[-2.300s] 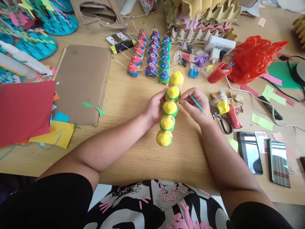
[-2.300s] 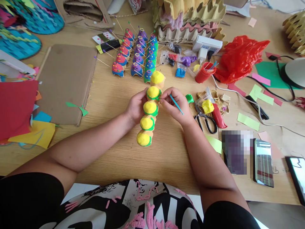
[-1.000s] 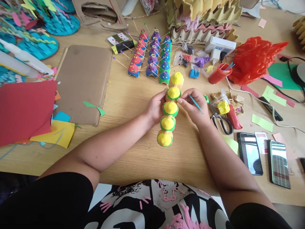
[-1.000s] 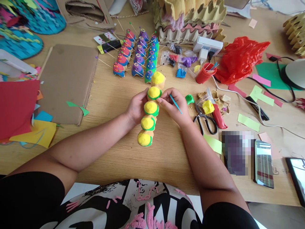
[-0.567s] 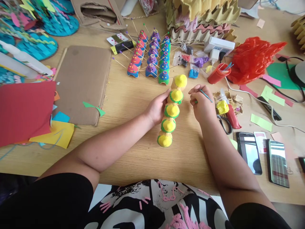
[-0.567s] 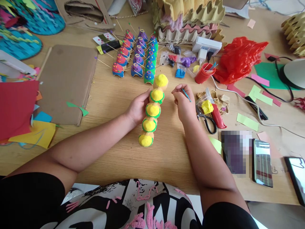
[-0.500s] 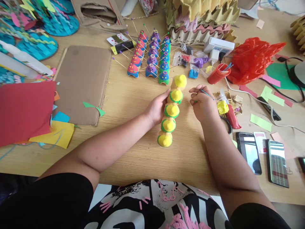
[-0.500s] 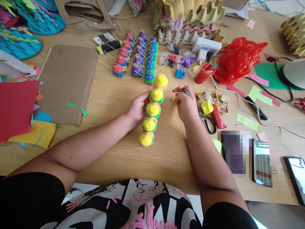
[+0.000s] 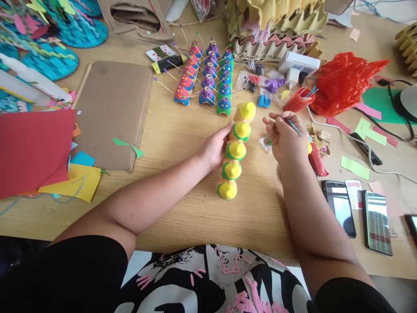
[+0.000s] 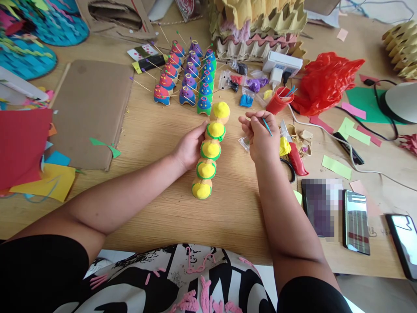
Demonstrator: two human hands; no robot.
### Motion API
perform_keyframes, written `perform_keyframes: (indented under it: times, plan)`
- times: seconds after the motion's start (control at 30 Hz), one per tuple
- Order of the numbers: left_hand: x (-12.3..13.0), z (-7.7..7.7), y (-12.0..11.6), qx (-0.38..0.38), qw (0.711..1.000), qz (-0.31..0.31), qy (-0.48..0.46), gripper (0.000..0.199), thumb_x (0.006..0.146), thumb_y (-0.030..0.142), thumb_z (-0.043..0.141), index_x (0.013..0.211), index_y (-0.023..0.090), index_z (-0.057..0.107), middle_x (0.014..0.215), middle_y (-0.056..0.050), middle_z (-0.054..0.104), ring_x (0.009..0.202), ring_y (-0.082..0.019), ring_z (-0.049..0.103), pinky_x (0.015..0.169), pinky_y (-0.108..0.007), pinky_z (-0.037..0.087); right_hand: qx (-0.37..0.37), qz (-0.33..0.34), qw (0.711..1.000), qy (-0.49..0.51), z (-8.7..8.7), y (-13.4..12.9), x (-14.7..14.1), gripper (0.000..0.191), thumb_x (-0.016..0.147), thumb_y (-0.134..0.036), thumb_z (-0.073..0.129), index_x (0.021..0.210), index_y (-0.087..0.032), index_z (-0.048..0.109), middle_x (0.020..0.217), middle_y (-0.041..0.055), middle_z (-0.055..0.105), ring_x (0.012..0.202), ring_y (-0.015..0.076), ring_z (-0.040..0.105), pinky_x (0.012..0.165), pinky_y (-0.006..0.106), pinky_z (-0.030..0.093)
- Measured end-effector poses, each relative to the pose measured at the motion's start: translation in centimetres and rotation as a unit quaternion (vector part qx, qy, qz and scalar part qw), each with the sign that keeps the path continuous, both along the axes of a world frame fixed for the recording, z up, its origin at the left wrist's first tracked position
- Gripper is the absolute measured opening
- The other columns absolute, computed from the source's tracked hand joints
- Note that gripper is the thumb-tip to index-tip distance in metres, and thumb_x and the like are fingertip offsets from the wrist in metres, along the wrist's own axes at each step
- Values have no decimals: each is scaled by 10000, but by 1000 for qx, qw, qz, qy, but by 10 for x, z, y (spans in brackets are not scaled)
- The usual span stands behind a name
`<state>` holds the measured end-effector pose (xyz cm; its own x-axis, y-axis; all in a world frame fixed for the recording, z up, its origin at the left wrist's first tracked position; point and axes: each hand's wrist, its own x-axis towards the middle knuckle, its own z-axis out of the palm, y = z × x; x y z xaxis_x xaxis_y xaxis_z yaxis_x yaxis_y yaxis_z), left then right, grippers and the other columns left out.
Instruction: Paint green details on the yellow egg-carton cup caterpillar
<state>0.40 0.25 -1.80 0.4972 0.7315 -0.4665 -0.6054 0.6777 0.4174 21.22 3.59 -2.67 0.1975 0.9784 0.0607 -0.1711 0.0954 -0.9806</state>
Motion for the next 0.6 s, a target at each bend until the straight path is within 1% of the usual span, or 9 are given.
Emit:
perform_keyframes:
  times: [0.1,0.2,0.23,0.27,0.33,0.43,0.5,0.53,0.6]
  plan:
    - [2,-5,0,6,1000,1,-18,316,1001,534,662,931,230,712,662,-14,702,530,-161,623,585,-281,473,38,-52,996,-70,14,-7,-4,346,856,-482,835,884,-266,566,837,-31,712,608,99,666,478,214,463]
    - [4,-6,0,7,1000,7,-28,343,1048,508,599,936,204,714,665,-4,709,534,-146,627,588,-264,468,84,-80,988,-106,27,-13,-10,257,880,-425,807,836,-234,641,746,-43,694,490,60,502,448,217,341]
    - [5,-5,-1,8,999,8,-31,349,1056,504,587,950,197,716,681,-3,718,539,-143,632,597,-262,474,88,-74,987,-111,30,-15,-12,230,880,-397,805,826,-225,663,738,-41,695,492,56,492,456,220,335]
    - [5,-5,-1,9,999,9,-34,350,1060,503,583,965,194,717,699,-2,728,544,-141,639,609,-261,484,86,-64,988,-111,33,-17,-13,191,881,-370,802,841,-224,686,752,-37,706,515,60,517,472,223,352]
    - [4,-5,-1,14,999,12,-42,339,1058,497,589,984,191,718,728,-3,744,562,-143,656,630,-261,505,67,-32,992,-105,38,-21,-16,119,889,-330,797,913,-250,712,854,-20,754,631,88,636,524,234,434]
    - [3,-6,-1,24,998,20,-46,309,1071,421,569,973,173,724,760,-19,765,606,-151,687,629,-257,515,60,-1,995,-82,48,-28,-22,141,890,-272,809,975,-302,701,1050,-6,801,867,142,765,596,262,532]
    - [3,-8,-1,26,999,22,-39,275,1060,358,578,940,164,731,767,-32,775,617,-157,695,620,-260,513,90,-10,994,-56,55,-33,-27,143,878,-237,815,964,-294,716,1050,3,809,871,142,778,578,256,527]
    - [3,-9,-1,28,999,20,-35,250,1044,339,599,924,166,734,766,-37,778,616,-162,696,619,-265,512,97,0,993,-64,58,-36,-30,131,890,-266,821,973,-288,722,1025,6,810,839,143,776,565,259,522]
    - [2,-10,0,36,999,13,-35,205,1011,321,646,904,174,738,767,-43,783,618,-173,697,625,-274,512,132,-1,988,-82,62,-39,-33,139,900,-345,830,935,-255,729,910,4,796,692,127,737,492,256,460]
